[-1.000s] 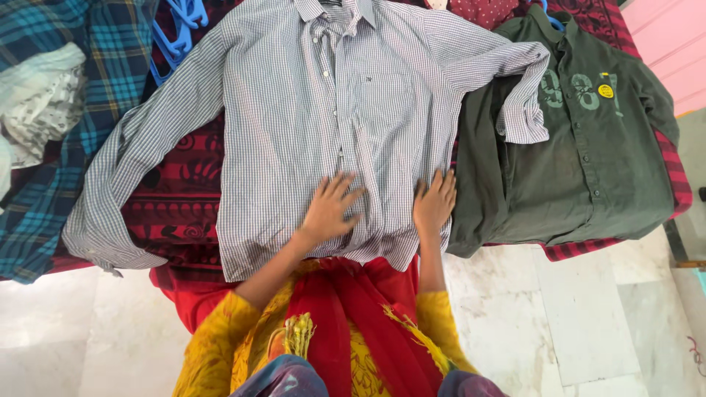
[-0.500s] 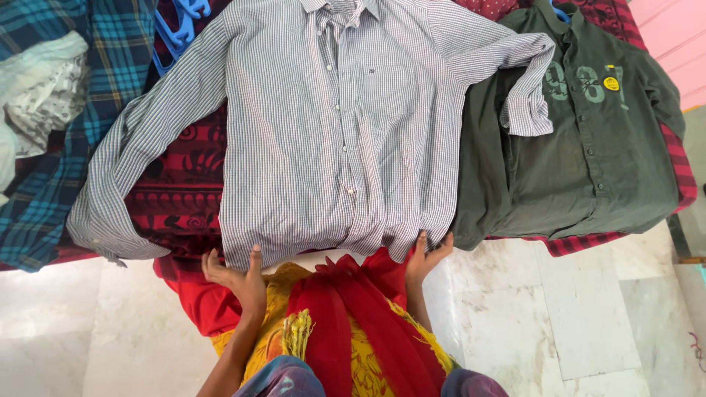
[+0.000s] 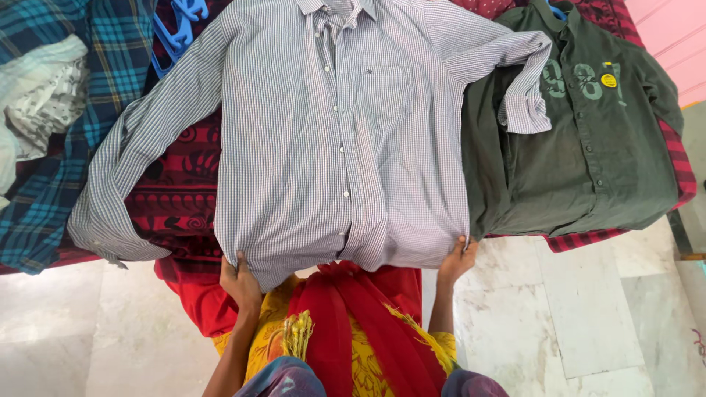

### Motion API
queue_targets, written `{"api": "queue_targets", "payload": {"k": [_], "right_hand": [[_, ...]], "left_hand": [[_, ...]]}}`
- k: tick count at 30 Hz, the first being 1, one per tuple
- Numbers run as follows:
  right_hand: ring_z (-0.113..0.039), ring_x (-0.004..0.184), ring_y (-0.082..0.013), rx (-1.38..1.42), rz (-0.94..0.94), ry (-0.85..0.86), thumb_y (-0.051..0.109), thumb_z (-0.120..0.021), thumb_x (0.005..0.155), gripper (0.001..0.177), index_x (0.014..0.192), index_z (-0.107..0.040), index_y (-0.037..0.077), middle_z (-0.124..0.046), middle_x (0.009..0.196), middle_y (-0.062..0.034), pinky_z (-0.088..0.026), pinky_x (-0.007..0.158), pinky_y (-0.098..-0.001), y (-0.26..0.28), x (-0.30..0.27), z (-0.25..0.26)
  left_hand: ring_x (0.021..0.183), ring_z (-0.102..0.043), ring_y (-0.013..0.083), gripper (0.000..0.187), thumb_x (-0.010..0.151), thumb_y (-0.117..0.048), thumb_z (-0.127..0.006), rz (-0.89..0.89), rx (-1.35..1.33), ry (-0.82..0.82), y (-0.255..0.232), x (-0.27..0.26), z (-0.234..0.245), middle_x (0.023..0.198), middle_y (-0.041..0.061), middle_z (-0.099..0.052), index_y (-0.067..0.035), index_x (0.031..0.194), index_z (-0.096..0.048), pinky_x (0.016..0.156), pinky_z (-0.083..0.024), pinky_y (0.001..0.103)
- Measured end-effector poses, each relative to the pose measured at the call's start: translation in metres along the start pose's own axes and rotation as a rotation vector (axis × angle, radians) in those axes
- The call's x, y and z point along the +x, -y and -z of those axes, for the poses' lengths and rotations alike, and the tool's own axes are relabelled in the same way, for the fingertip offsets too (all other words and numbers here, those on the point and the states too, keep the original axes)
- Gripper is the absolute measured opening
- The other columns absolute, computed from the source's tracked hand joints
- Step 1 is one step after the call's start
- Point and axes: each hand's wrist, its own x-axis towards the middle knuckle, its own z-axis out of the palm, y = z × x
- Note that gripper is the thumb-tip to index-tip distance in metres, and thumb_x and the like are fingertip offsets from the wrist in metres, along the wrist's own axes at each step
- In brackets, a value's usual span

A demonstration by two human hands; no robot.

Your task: The person smooths a dark green shirt on a hanger, places it on a bed, then unfolds and smooths a striped shirt before placing it on a hanger. The person handles multiple shirts and blue hangers on a patterned bedspread.

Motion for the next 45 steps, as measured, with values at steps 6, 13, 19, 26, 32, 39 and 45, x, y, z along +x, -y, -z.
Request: {"api": "queue_targets", "payload": {"k": [6, 13, 19, 26, 32, 39, 45], "right_hand": [[-0.056, 0.072, -0.0215, -0.132, -0.121, -0.020, 0.019, -0.061, 0.108, 0.022, 0.112, -0.065, -0.002, -0.068, 0.087, -0.0153, -0.049, 0.069, -0.0368, 0.000, 0.013, 0.019], [-0.055, 0.068, -0.0213, -0.208, -0.059, 0.015, 0.019, -0.063, 0.109, 0.022, 0.111, -0.066, -0.003, -0.067, 0.082, -0.0155, -0.046, 0.065, -0.0376, 0.006, 0.009, 0.024], [-0.045, 0.055, -0.0182, -0.254, -0.100, 0.029, 0.021, -0.063, 0.109, 0.024, 0.106, -0.066, -0.002, -0.059, 0.068, -0.0119, -0.038, 0.054, -0.0372, 0.011, 0.005, 0.026], [-0.046, 0.055, -0.0176, -0.294, -0.052, -0.062, 0.020, -0.065, 0.108, 0.023, 0.102, -0.066, -0.003, -0.060, 0.068, -0.0111, -0.038, 0.052, -0.0369, 0.014, 0.011, 0.026], [-0.049, 0.054, -0.0218, -0.353, -0.065, -0.073, 0.019, -0.067, 0.108, 0.024, 0.101, -0.067, -0.004, -0.062, 0.070, -0.0136, -0.039, 0.052, -0.0381, 0.018, 0.015, 0.027], [-0.063, 0.069, -0.0224, -0.394, -0.133, -0.044, 0.021, -0.074, 0.105, 0.021, 0.106, -0.073, 0.000, -0.071, 0.085, -0.0108, -0.047, 0.064, -0.0395, 0.016, 0.017, 0.037], [-0.065, 0.105, -0.0281, -0.273, 0.199, -0.217, -0.004, -0.072, 0.093, 0.028, 0.121, -0.069, 0.001, -0.068, 0.117, -0.0122, -0.053, 0.083, -0.0385, 0.031, 0.043, 0.012]], "left_hand": [[0.074, -0.047, 0.0143, 0.018, 0.107, -0.012, -0.061, 0.010, 0.101, -0.015, 0.012, 0.002, 0.022, 0.081, 0.015, -0.063, 0.006, 0.108, -0.062, 0.068, -0.044, 0.034], [0.062, -0.058, 0.0256, 0.025, 0.104, -0.023, -0.065, -0.165, 0.374, 0.039, 0.027, -0.004, 0.039, 0.077, 0.018, -0.064, 0.002, 0.101, -0.062, 0.060, -0.044, 0.040], [0.060, -0.059, 0.0370, 0.050, 0.095, -0.046, -0.073, -0.029, 0.701, 0.122, 0.047, 0.004, 0.058, 0.068, 0.018, -0.062, 0.000, 0.087, -0.056, 0.061, -0.045, 0.047], [0.079, -0.071, 0.0416, 0.054, 0.086, -0.056, -0.069, 0.079, 0.787, 0.346, 0.060, 0.019, 0.074, 0.084, 0.020, -0.074, -0.009, 0.112, -0.071, 0.070, -0.053, 0.051], [0.091, -0.072, 0.0419, 0.059, 0.083, -0.058, -0.072, 0.159, 0.801, 0.487, 0.077, 0.024, 0.078, 0.094, 0.022, -0.076, -0.008, 0.114, -0.072, 0.077, -0.055, 0.052], [0.091, -0.072, 0.0384, 0.060, 0.071, -0.057, -0.082, 0.044, 0.983, 0.581, 0.103, 0.036, 0.115, 0.092, 0.021, -0.075, -0.003, 0.098, -0.074, 0.077, -0.055, 0.048], [0.065, -0.066, 0.0220, 0.046, 0.096, -0.048, -0.067, 0.131, 0.611, 0.391, 0.006, 0.084, 0.120, 0.069, 0.012, -0.071, -0.003, 0.087, -0.075, 0.065, -0.050, 0.039]]}}
